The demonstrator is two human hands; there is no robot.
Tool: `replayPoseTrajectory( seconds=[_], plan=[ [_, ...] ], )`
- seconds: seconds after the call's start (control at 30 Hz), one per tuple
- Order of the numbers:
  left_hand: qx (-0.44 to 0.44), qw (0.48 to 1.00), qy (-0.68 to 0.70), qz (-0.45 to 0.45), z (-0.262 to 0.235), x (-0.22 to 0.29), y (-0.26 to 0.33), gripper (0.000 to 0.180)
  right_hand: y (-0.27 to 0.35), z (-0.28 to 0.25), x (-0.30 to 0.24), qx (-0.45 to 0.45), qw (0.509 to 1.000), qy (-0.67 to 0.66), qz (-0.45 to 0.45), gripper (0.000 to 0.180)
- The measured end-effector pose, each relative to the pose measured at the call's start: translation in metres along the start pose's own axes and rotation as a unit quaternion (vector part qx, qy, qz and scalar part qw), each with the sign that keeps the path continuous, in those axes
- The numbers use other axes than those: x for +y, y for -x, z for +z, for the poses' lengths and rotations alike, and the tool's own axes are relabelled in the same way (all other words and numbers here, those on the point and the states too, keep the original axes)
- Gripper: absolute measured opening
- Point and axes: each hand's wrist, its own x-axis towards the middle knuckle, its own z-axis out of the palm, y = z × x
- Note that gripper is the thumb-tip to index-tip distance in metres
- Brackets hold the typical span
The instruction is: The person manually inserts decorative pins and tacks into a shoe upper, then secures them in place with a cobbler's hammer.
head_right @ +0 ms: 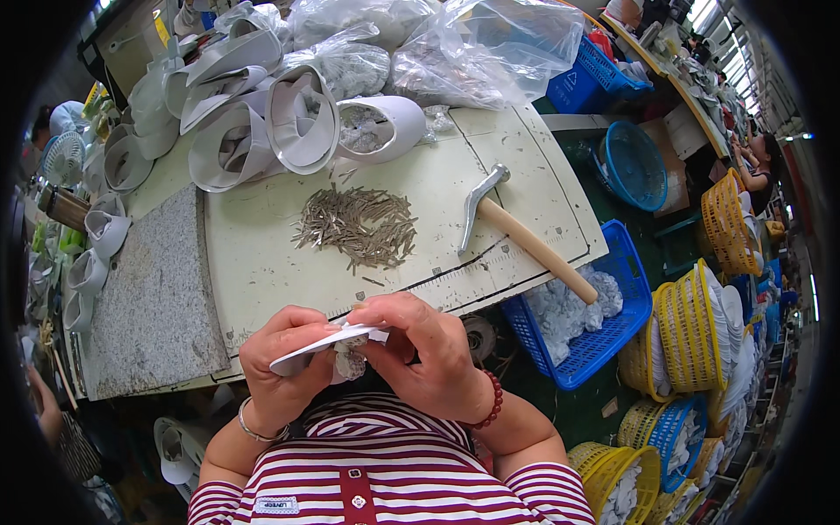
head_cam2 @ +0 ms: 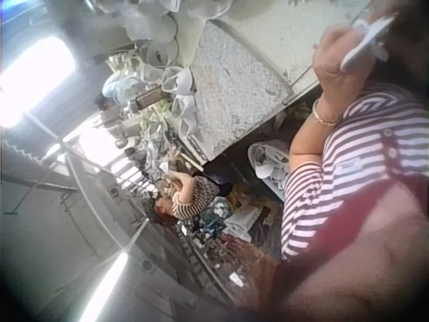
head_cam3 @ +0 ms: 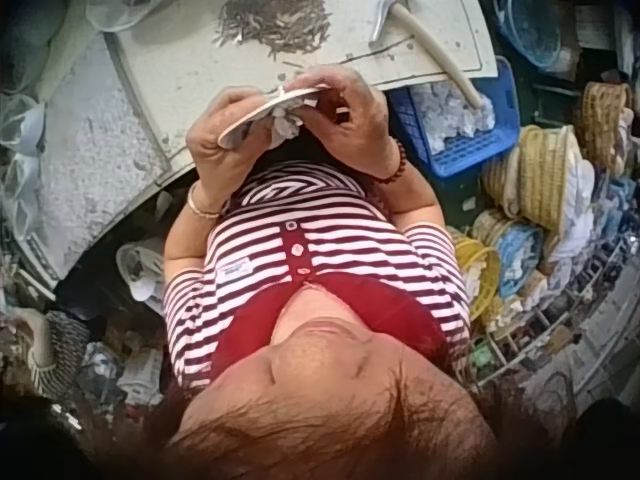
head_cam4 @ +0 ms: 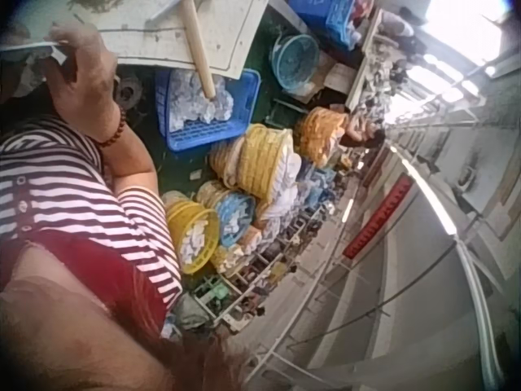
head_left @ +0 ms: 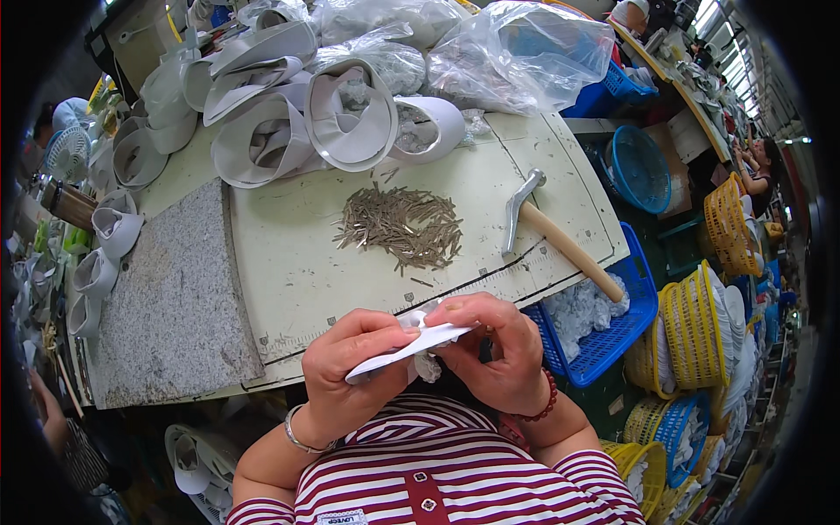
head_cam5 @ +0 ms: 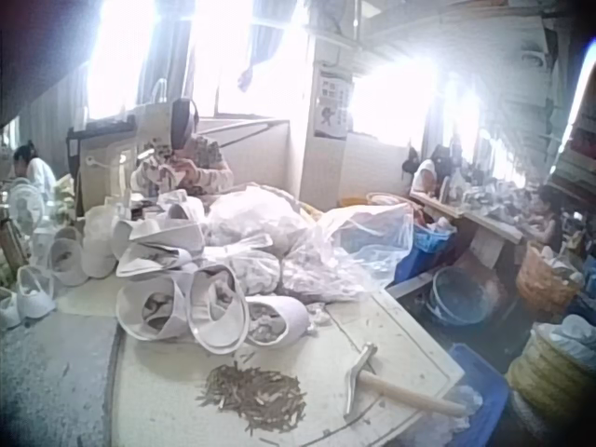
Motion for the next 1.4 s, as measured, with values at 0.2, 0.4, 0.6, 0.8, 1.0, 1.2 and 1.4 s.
replayPoseTrajectory(
  seconds=[0.2,0.4,0.6,0.8,1.0,1.2,1.4],
  plan=[
    [0.006,0.999,-0.04,0.034,-0.002,0.006,-0.002,0.033,-0.002,0.007,-0.001,0.02,0.993,0.076,-0.084,0.037],
    [0.021,0.984,-0.129,0.12,-0.003,0.002,0.004,0.046,0.003,0.007,0.0,0.014,0.99,0.091,-0.107,0.04],
    [0.004,0.962,-0.185,0.198,-0.012,0.001,0.008,0.048,-0.002,0.002,-0.007,-0.044,0.982,0.141,-0.117,0.043],
    [-0.009,0.934,-0.256,0.247,-0.016,0.005,0.013,0.041,0.002,0.002,-0.003,-0.059,0.983,0.108,-0.135,0.042],
    [-0.015,0.922,-0.275,0.272,-0.017,0.009,0.012,0.036,0.0,-0.001,-0.004,-0.083,0.979,0.117,-0.145,0.036],
    [-0.021,0.92,-0.277,0.276,-0.015,0.009,0.012,0.036,0.005,0.001,0.002,-0.065,0.979,0.106,-0.161,0.03],
    [-0.021,0.933,-0.249,0.258,-0.014,0.008,0.013,0.038,0.004,0.002,0.0,-0.043,0.966,0.148,-0.209,0.023]
  ],
)
